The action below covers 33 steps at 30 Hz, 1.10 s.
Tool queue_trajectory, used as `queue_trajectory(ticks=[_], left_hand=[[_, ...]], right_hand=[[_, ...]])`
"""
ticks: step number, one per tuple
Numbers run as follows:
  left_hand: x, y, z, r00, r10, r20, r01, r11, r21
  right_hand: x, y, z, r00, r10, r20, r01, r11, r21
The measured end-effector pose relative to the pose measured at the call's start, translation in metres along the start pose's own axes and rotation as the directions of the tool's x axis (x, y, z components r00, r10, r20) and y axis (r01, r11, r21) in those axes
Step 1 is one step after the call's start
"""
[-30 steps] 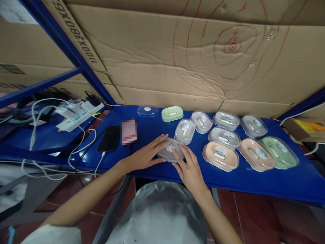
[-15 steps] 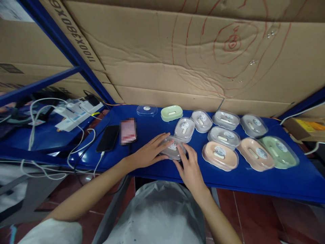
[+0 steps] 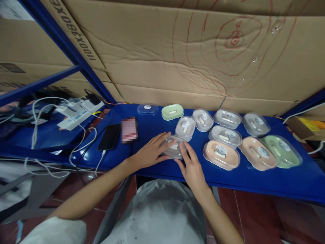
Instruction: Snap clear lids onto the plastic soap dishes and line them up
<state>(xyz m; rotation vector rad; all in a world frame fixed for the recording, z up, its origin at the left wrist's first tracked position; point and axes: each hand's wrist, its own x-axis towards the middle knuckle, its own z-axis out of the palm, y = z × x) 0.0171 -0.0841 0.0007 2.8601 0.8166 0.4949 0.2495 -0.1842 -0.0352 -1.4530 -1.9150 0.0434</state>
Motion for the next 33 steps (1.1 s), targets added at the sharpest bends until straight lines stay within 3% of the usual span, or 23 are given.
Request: queue_trajectory(ticks=[6, 9, 16, 20, 22, 28, 33], left_hand=[[-0.002, 0.004, 0.005, 1.0, -0.006, -0.005, 0.007, 0.999, 0.053], [-0.007, 0.001, 0.004, 1.0, -0.025, -0.006, 0.025, 0.997, 0.075], [-0.014, -0.037, -0.025, 0.961, -0.265, -0.073, 0.268, 0.963, 0.034], [0.021, -0.074, -0.052, 0.924, -0.356, -0.142, 0.366, 0.929, 0.053], [0.051, -0.091, -0.059, 0.92, -0.381, -0.091, 0.388, 0.918, 0.083], [0.139, -0.109, -0.038, 0.936, -0.326, 0.131, 0.312, 0.943, 0.116], [0.157, -0.11, -0.033, 0.928, -0.32, 0.193, 0.299, 0.946, 0.128]], right_hand=[[-0.001, -0.001, 0.001, 1.0, -0.014, -0.002, 0.014, 0.999, -0.029], [0.001, -0.004, -0.001, 0.997, -0.008, 0.071, 0.011, 0.999, -0.035], [0.004, -0.005, -0.002, 0.99, -0.039, 0.132, 0.044, 0.998, -0.034], [0.002, -0.003, 0.002, 0.992, -0.035, 0.123, 0.04, 0.999, -0.037], [0.001, -0.002, 0.002, 0.992, -0.034, 0.123, 0.039, 0.998, -0.04], [0.002, -0.001, 0.001, 0.989, -0.054, 0.137, 0.064, 0.996, -0.067], [0.001, -0.001, 0.001, 0.988, -0.075, 0.132, 0.088, 0.992, -0.094]])
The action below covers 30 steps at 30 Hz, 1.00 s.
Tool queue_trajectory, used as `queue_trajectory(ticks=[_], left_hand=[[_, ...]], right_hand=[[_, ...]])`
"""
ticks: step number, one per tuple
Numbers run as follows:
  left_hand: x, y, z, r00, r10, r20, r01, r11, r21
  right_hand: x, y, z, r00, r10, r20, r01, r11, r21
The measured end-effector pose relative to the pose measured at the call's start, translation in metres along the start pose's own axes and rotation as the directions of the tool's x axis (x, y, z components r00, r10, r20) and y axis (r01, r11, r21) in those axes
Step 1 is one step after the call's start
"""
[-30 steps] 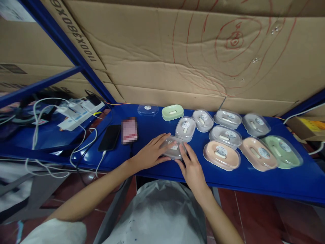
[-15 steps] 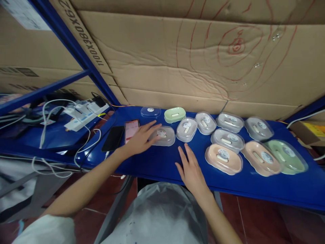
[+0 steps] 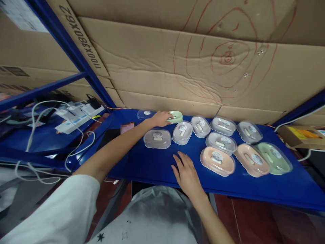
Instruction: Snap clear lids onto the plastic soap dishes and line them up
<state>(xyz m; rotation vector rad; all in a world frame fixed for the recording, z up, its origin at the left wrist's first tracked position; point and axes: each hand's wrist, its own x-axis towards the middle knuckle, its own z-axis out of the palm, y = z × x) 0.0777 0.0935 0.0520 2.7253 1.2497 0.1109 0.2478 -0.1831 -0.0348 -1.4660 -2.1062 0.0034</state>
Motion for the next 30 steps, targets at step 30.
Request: queue_trajectory(ticks=[30], left_hand=[[-0.2, 0.066, 0.019, 0.856, 0.452, -0.25, -0.442, 0.892, 0.096]], right_hand=[[0.005, -0.01, -0.018, 0.978, -0.202, -0.053, 0.204, 0.978, 0.04]])
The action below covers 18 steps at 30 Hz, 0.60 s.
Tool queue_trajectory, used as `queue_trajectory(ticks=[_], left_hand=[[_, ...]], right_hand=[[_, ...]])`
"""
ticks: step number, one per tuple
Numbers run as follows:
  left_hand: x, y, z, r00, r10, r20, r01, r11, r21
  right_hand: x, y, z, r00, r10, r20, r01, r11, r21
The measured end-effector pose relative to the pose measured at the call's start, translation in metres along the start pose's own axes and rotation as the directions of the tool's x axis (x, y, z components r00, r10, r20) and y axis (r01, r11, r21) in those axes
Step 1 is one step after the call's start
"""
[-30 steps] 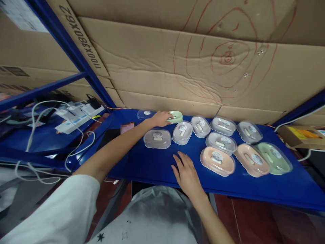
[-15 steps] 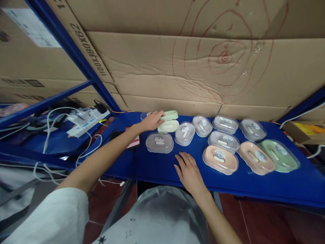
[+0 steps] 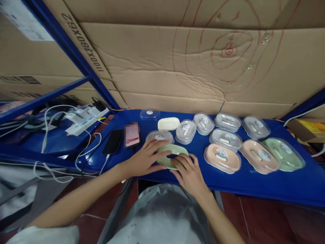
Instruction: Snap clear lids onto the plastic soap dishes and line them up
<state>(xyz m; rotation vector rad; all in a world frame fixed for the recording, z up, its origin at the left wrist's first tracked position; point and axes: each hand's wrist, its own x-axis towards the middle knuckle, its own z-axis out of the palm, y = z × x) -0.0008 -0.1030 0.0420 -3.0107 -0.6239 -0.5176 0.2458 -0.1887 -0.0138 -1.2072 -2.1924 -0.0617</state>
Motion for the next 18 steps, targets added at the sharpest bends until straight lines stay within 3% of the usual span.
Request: queue_trajectory(ticks=[5, 9, 14, 18], left_hand=[[-0.007, -0.045, 0.015, 0.992, -0.124, 0.02, 0.124, 0.992, 0.008], [-0.004, -0.062, 0.014, 0.963, -0.268, -0.007, 0.267, 0.959, 0.09], [0.054, -0.074, 0.002, 0.882, -0.464, 0.084, 0.435, 0.869, 0.237], [0.114, -0.089, 0.014, 0.843, -0.506, 0.184, 0.455, 0.852, 0.258]], right_hand=[[-0.001, -0.004, -0.001, 0.98, 0.129, -0.152, -0.136, 0.99, -0.038], [0.0, -0.005, 0.001, 0.977, 0.173, -0.122, -0.182, 0.981, -0.062], [0.002, -0.003, 0.006, 0.983, 0.177, -0.043, -0.181, 0.977, -0.116], [0.0, -0.002, 0.006, 0.984, 0.176, -0.017, -0.176, 0.976, -0.126]])
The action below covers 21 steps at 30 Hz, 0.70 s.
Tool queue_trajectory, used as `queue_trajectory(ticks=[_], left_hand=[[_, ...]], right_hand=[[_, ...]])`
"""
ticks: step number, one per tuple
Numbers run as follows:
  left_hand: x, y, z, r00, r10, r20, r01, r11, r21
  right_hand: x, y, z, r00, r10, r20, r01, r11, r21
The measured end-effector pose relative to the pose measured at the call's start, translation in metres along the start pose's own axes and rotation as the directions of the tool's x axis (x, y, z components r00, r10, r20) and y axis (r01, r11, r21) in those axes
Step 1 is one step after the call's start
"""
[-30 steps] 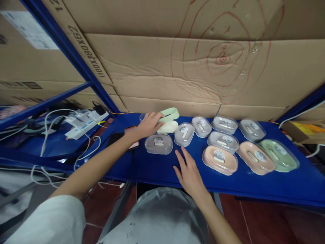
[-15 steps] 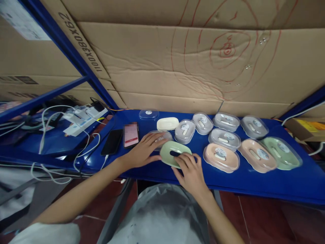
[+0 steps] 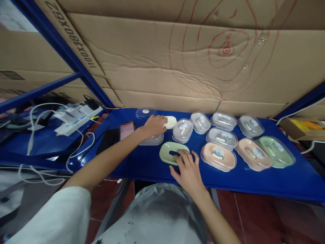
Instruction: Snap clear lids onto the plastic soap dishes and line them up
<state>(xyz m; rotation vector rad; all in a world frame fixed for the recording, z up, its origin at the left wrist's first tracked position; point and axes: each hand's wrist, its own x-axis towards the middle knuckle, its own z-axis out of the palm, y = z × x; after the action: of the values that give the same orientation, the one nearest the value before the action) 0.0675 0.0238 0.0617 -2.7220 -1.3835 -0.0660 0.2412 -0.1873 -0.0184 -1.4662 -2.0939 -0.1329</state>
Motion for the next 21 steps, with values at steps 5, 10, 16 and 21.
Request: queue_trajectory(ticks=[5, 10, 16, 21], left_hand=[[0.038, 0.006, -0.004, 0.996, -0.032, 0.079, 0.029, 0.999, 0.034], [-0.009, 0.011, -0.026, 1.0, 0.0, -0.017, 0.001, 0.998, 0.065], [-0.103, 0.05, -0.015, 0.892, 0.449, -0.056, -0.44, 0.89, 0.121], [-0.114, 0.057, 0.005, 0.843, 0.525, -0.122, -0.523, 0.851, 0.045]], right_hand=[[-0.001, 0.003, 0.0, 0.999, 0.009, 0.041, -0.009, 1.0, 0.006], [-0.004, 0.005, 0.0, 0.995, 0.078, -0.068, -0.073, 0.994, 0.079], [-0.009, 0.008, -0.003, 0.933, 0.16, -0.322, -0.111, 0.98, 0.165], [-0.004, 0.01, 0.001, 0.993, 0.071, -0.095, -0.063, 0.995, 0.079]])
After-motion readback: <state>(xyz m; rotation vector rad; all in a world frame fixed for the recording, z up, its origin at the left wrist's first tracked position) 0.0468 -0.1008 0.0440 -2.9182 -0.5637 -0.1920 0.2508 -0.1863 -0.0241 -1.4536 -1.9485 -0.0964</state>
